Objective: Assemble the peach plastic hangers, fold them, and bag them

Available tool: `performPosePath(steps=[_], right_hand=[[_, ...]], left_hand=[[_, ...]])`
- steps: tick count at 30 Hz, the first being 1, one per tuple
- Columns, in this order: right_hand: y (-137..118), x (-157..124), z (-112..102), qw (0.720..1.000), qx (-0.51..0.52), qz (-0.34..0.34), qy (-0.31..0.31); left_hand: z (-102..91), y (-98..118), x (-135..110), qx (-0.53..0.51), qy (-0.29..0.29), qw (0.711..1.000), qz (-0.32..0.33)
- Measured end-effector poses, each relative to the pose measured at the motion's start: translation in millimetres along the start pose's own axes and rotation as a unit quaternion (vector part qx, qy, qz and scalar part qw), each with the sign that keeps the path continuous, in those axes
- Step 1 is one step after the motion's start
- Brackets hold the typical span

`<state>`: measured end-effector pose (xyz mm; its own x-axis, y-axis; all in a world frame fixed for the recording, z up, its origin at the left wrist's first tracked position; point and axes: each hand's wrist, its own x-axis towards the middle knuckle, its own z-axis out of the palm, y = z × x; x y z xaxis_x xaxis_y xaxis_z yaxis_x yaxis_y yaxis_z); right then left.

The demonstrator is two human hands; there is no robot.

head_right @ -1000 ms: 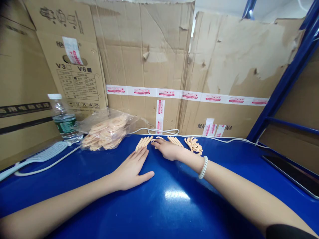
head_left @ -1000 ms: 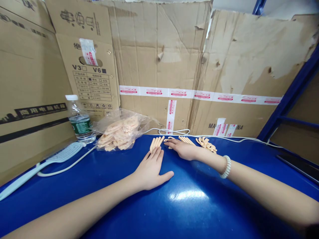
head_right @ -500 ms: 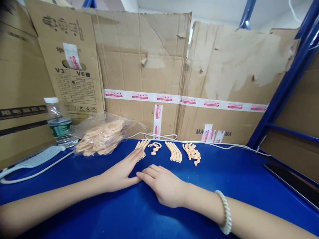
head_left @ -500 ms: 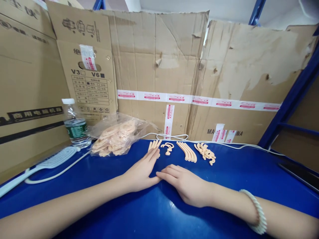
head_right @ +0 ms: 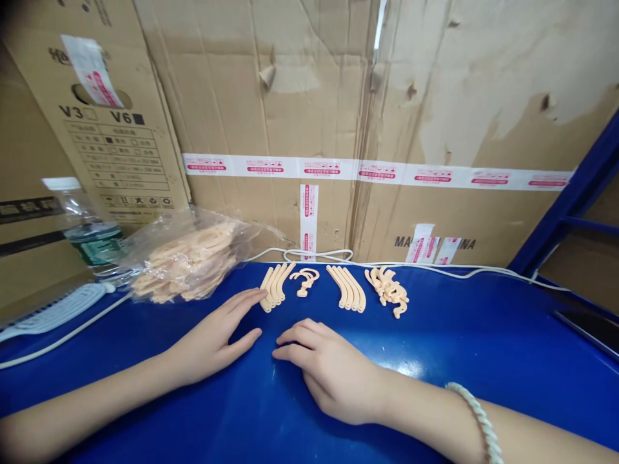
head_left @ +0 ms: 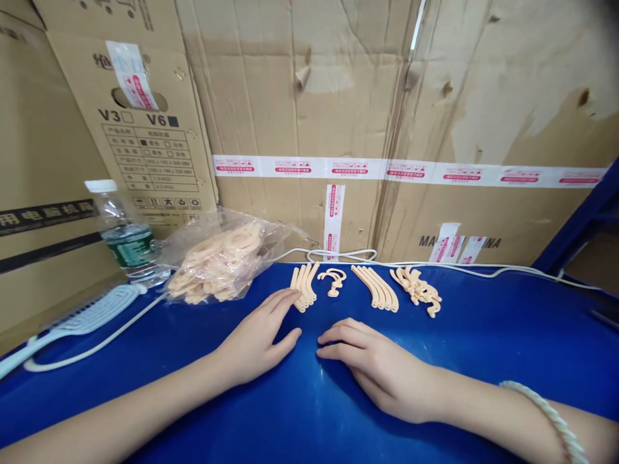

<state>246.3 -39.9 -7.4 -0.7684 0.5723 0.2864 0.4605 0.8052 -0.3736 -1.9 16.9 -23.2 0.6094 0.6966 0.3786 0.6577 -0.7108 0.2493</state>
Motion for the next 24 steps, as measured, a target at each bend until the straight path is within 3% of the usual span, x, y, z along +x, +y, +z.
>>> performPosePath(steps=[24], right_hand=[[-1.1, -4.1, 0.7, 1.000, -0.016, 0.007, -0.008]], left_hand=[[2.2, -3.9, 0.3, 0.009, -0.039, 0.999, -0.004]])
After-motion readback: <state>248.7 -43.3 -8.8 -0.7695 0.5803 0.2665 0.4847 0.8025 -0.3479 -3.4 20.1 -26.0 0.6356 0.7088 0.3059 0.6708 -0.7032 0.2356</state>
